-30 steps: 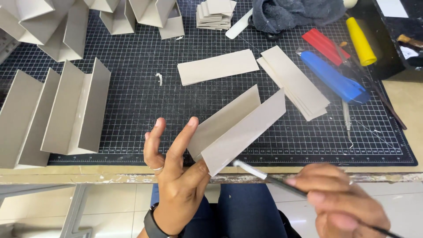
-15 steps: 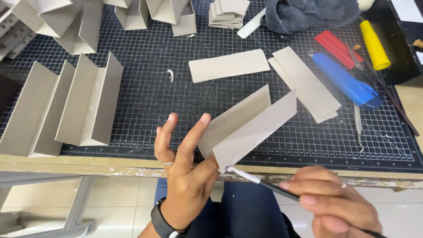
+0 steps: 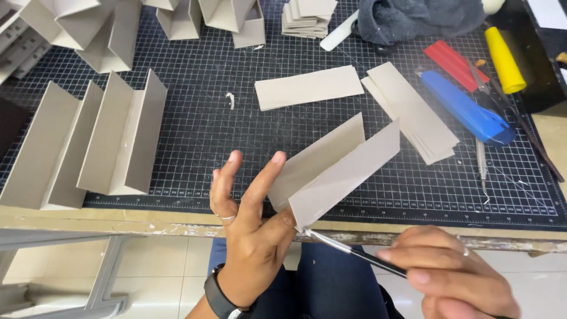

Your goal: Applying glue to cardboard strips with a brush and folding them into shapes

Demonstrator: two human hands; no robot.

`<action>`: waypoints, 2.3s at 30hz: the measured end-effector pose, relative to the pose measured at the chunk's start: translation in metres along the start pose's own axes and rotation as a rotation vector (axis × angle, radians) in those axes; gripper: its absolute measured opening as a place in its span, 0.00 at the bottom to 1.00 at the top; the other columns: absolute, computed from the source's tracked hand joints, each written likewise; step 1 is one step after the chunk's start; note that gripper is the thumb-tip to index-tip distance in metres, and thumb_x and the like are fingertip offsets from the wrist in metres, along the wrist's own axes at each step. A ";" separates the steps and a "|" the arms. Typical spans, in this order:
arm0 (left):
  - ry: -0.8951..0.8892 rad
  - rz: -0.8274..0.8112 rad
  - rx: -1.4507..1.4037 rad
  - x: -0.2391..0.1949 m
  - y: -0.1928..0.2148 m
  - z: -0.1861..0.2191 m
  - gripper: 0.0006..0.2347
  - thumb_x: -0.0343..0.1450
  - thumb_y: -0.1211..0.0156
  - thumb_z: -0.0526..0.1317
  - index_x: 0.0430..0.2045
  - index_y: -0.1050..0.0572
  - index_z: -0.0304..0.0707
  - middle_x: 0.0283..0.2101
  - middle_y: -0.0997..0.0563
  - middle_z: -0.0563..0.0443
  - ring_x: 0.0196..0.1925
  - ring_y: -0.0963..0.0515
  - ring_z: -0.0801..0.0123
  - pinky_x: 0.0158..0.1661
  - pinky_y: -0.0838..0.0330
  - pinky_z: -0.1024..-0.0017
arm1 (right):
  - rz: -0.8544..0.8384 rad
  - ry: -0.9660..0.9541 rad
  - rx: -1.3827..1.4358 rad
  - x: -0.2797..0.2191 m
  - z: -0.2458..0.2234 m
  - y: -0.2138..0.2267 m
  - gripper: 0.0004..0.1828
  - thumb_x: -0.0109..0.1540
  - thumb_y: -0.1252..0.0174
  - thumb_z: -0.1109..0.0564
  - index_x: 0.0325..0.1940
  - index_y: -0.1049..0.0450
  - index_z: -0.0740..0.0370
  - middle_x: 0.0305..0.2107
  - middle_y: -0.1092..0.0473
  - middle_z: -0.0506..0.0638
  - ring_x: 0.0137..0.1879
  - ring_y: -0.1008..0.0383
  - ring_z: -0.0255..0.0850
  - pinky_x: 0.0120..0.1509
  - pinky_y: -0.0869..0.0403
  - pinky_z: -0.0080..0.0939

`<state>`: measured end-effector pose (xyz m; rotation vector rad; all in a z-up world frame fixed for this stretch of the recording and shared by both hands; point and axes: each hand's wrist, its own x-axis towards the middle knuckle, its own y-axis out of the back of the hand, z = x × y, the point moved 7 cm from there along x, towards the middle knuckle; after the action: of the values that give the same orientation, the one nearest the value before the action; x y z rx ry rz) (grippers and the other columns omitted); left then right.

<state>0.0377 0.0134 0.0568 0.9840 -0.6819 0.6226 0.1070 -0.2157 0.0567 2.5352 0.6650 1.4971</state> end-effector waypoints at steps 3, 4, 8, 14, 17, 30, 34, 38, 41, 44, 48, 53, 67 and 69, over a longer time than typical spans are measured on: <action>0.013 0.000 0.011 -0.001 0.001 0.000 0.07 0.78 0.43 0.40 0.28 0.23 0.49 0.70 0.36 0.43 0.76 0.52 0.35 0.71 0.58 0.29 | 0.089 -0.032 0.046 0.005 -0.004 -0.004 0.19 0.75 0.58 0.45 0.44 0.28 0.58 0.38 0.21 0.62 0.40 0.11 0.45 0.47 0.12 0.47; 0.009 0.000 0.006 -0.001 0.001 0.000 0.06 0.77 0.41 0.40 0.29 0.23 0.49 0.70 0.36 0.42 0.76 0.52 0.35 0.71 0.58 0.28 | 0.146 -0.163 -0.009 0.005 0.000 0.001 0.18 0.75 0.58 0.45 0.44 0.29 0.58 0.38 0.22 0.59 0.40 0.14 0.46 0.50 0.15 0.44; 0.010 -0.013 0.014 -0.001 0.000 0.000 0.08 0.77 0.42 0.39 0.25 0.25 0.48 0.70 0.36 0.43 0.76 0.52 0.35 0.71 0.58 0.30 | 0.288 -0.296 -0.166 -0.001 0.009 0.017 0.21 0.74 0.59 0.45 0.41 0.32 0.63 0.31 0.27 0.63 0.38 0.18 0.54 0.53 0.20 0.47; 0.007 -0.001 -0.006 0.001 0.002 0.000 0.07 0.77 0.42 0.40 0.28 0.23 0.49 0.70 0.36 0.42 0.76 0.53 0.37 0.73 0.61 0.32 | 0.086 -0.081 0.005 0.009 -0.005 -0.002 0.21 0.75 0.58 0.42 0.44 0.27 0.58 0.40 0.21 0.60 0.43 0.11 0.47 0.51 0.12 0.46; 0.017 -0.003 -0.003 0.000 0.001 -0.001 0.07 0.77 0.41 0.40 0.28 0.21 0.50 0.70 0.37 0.43 0.76 0.54 0.38 0.72 0.62 0.31 | 0.225 -0.133 -0.022 0.000 0.017 0.010 0.19 0.74 0.57 0.44 0.40 0.29 0.59 0.33 0.23 0.62 0.38 0.15 0.46 0.51 0.18 0.46; 0.011 -0.003 0.024 0.000 0.001 -0.002 0.06 0.75 0.38 0.37 0.26 0.22 0.47 0.69 0.36 0.41 0.76 0.53 0.34 0.72 0.60 0.30 | 0.228 -0.087 -0.024 -0.009 0.045 0.034 0.17 0.74 0.55 0.47 0.41 0.29 0.60 0.30 0.24 0.52 0.39 0.14 0.50 0.43 0.17 0.44; -0.009 0.003 0.019 0.000 0.001 -0.003 0.08 0.75 0.40 0.35 0.24 0.23 0.47 0.69 0.35 0.38 0.76 0.54 0.33 0.72 0.62 0.36 | 0.260 -0.165 -0.113 0.003 0.051 0.046 0.16 0.74 0.57 0.52 0.42 0.32 0.67 0.33 0.26 0.62 0.41 0.18 0.56 0.40 0.17 0.41; -0.022 0.027 0.016 0.000 0.000 -0.003 0.08 0.74 0.39 0.34 0.23 0.24 0.46 0.67 0.34 0.35 0.76 0.54 0.34 0.72 0.62 0.35 | 0.277 -0.187 -0.123 0.007 0.057 0.050 0.18 0.73 0.57 0.51 0.41 0.31 0.69 0.31 0.27 0.63 0.41 0.18 0.55 0.38 0.17 0.39; -0.032 0.047 0.024 0.001 0.001 -0.003 0.11 0.73 0.37 0.37 0.19 0.26 0.44 0.66 0.33 0.35 0.75 0.51 0.34 0.71 0.59 0.34 | 0.273 -0.185 -0.148 0.007 0.059 0.053 0.17 0.74 0.57 0.52 0.42 0.32 0.68 0.33 0.26 0.65 0.38 0.19 0.54 0.43 0.21 0.42; -0.031 0.040 0.013 0.003 0.001 -0.002 0.10 0.73 0.36 0.38 0.20 0.26 0.43 0.67 0.33 0.35 0.75 0.53 0.36 0.70 0.58 0.33 | 0.269 -0.186 -0.189 0.003 0.065 0.060 0.13 0.74 0.57 0.57 0.44 0.33 0.69 0.34 0.28 0.60 0.42 0.20 0.56 0.45 0.19 0.43; -0.025 0.035 0.030 0.002 0.001 -0.003 0.10 0.73 0.36 0.36 0.19 0.26 0.44 0.66 0.33 0.33 0.75 0.52 0.32 0.71 0.61 0.35 | 0.335 -0.170 -0.105 -0.001 0.060 0.064 0.12 0.74 0.56 0.56 0.44 0.32 0.68 0.36 0.26 0.64 0.38 0.20 0.51 0.38 0.16 0.40; -0.038 0.037 0.034 0.001 0.001 -0.004 0.08 0.73 0.36 0.37 0.22 0.25 0.47 0.66 0.33 0.32 0.75 0.51 0.31 0.71 0.61 0.38 | 0.442 -0.200 0.019 -0.004 0.055 0.054 0.16 0.72 0.50 0.50 0.40 0.29 0.66 0.32 0.27 0.54 0.35 0.18 0.54 0.35 0.16 0.42; -0.052 0.043 0.037 0.002 0.001 -0.004 0.06 0.73 0.36 0.38 0.24 0.22 0.46 0.66 0.33 0.31 0.75 0.53 0.32 0.71 0.60 0.40 | 0.410 -0.189 -0.055 0.000 0.077 0.074 0.07 0.76 0.54 0.57 0.47 0.34 0.63 0.36 0.27 0.60 0.32 0.21 0.47 0.39 0.14 0.44; -0.051 0.044 0.028 0.001 0.003 -0.003 0.06 0.73 0.36 0.39 0.24 0.22 0.45 0.65 0.33 0.31 0.75 0.53 0.33 0.71 0.60 0.42 | 0.414 -0.140 -0.031 -0.007 0.090 0.102 0.03 0.77 0.53 0.60 0.52 0.33 0.59 0.42 0.26 0.56 0.37 0.18 0.44 0.42 0.11 0.42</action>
<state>0.0369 0.0177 0.0581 1.0161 -0.7430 0.6489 0.2126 -0.3002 0.0385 2.8424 0.0970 1.3979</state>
